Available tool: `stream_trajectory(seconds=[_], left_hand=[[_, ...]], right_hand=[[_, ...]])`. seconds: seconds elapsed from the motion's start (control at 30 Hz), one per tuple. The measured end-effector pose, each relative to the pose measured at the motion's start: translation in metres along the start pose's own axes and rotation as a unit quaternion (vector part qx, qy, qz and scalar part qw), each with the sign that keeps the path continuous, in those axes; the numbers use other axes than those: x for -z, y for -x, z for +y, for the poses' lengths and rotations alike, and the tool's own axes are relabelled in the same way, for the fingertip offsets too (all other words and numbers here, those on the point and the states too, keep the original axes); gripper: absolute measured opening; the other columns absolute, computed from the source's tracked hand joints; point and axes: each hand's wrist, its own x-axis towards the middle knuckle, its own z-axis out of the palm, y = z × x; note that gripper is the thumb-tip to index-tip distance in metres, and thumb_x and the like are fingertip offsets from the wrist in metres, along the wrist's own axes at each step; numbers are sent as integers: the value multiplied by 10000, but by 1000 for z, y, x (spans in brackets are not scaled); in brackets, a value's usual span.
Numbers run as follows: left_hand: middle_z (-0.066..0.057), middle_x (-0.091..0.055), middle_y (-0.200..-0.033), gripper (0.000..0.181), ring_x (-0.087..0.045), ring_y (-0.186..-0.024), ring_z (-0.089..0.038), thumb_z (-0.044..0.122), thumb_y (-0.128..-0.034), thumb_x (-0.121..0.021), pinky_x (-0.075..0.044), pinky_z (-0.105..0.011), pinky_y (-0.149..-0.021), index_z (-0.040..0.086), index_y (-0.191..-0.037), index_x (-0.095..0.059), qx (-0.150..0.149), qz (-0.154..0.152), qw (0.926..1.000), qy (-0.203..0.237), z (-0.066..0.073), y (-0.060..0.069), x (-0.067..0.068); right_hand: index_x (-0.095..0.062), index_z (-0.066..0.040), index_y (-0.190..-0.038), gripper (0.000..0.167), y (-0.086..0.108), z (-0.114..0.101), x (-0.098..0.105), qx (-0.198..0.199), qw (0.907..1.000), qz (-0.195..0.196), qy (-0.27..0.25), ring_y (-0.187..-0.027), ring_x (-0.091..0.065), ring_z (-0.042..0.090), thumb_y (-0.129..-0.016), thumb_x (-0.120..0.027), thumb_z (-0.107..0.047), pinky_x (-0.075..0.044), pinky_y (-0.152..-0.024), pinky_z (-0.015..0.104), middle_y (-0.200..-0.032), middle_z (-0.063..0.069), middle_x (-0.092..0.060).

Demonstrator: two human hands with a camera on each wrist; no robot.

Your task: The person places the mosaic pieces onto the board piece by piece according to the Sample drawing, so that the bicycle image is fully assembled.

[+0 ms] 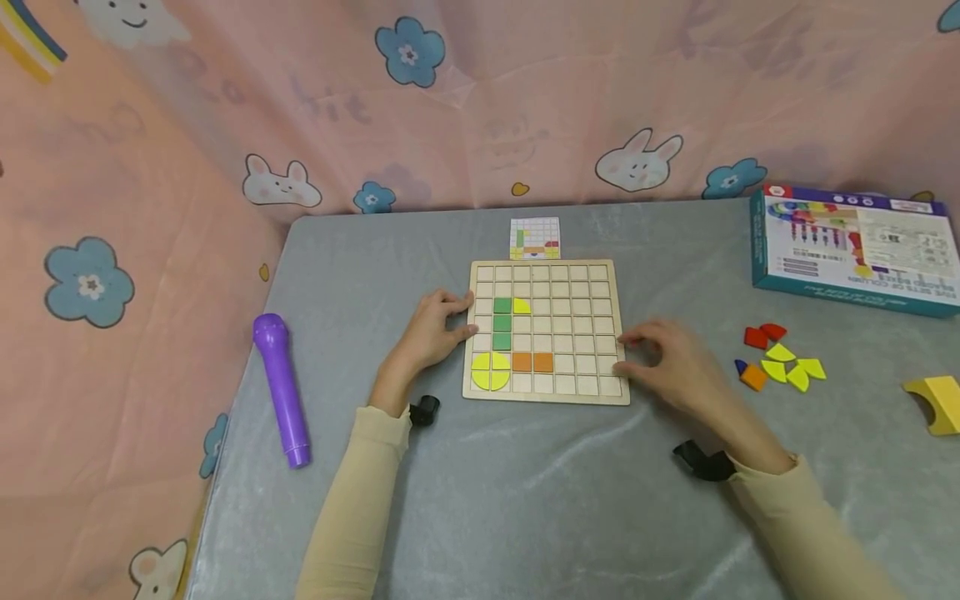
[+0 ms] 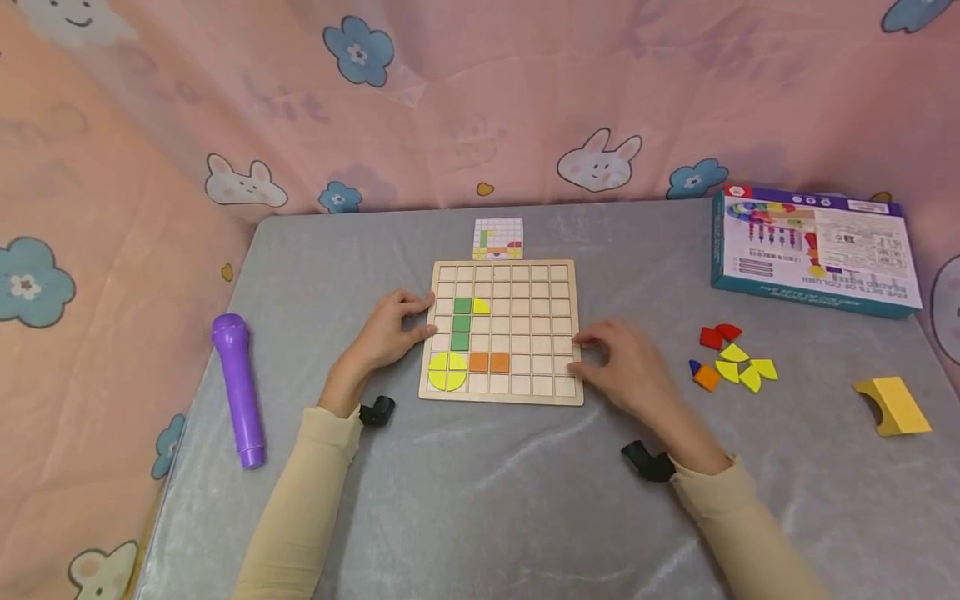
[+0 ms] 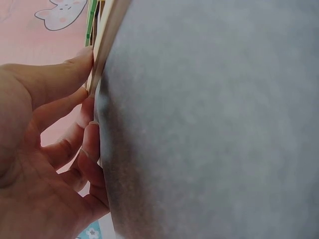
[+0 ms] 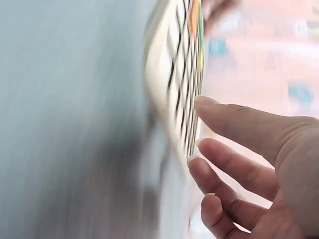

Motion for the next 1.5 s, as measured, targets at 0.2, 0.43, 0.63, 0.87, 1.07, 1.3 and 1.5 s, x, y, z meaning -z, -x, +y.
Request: stream_trajectory(seconds=[0.2, 0.43, 0.63, 0.87, 1.07, 1.3, 1.5], left_hand=[[-199, -568, -1404, 586, -490, -1334, -379, 194, -1005, -758, -435, -502, -1113, 62, -1533, -541, -33, 15, 10000, -55, 1, 2, 1], [-202, -572, -1400, 583, -495, -1317, -377, 192, -999, -765, -436, -500, -1104, 65, -1526, -551, -41, 48, 10000, -70, 0, 2, 1], [-210, -579, -1395, 573, -497, -1310, -385, 189, -997, -766, -434, -504, -1099, 63, -1517, -564, -74, 54, 9999, -123, 0, 2, -1], [-211, -582, -1384, 574, -495, -1316, -389, 182, -993, -769, -433, -501, -1099, 53, -1513, -566, -104, 64, 9999, -108, -1, 0, -1], [-208, -580, -1383, 573, -494, -1316, -388, 183, -995, -767, -432, -501, -1102, 56, -1516, -563, -88, 46, 9999, -94, -1, 0, -1], [-208, -582, -1387, 568, -491, -1327, -391, 176, -995, -766, -432, -502, -1108, 63, -1515, -566, -82, 59, 9999, -77, 0, 0, -2], [-210, -579, -1387, 573, -487, -1331, -391, 175, -995, -766, -432, -500, -1109, 62, -1518, -561, -60, 46, 10000, -56, 0, 0, -1]], right_hand=[[-697, 41, -1270, 479, 28, 60, 43, -524, 9977, 291, 303, -1096, -548, 456, -907, -867, -221, -461, -887, 614, -1241, 297, -643], [-651, 98, -1289, 575, 52, 95, 67, -1031, 9936, 17, 470, -1058, -493, 485, -940, -835, -320, -454, -841, 601, -1237, 359, -598], [-629, 127, -1308, 587, 59, 107, 64, -1392, 9886, -48, 577, -1106, -445, 537, -935, -830, -279, -412, -916, 711, -1308, 408, -528], [-656, 124, -1247, 500, 59, 103, 57, -1289, 9893, 209, 647, -1100, -442, 548, -948, -811, -245, -399, -920, 721, -1292, 408, -519], [-682, 79, -1228, 462, 45, 77, 49, -944, 9925, 534, 555, -1026, -509, 474, -921, -846, -225, -450, -809, 560, -1189, 349, -612], [-729, 59, -1217, 414, 21, 37, 24, -329, 9973, 645, 118, -1032, -524, 413, -904, -862, -176, -450, -840, 500, -1224, 295, -661], [-789, -10, -1163, 345, 3, 7, -4, 581, 9960, 678, -40, -1038, -559, 353, -875, -893, -168, -421, -897, 505, -1145, 211, -729]])
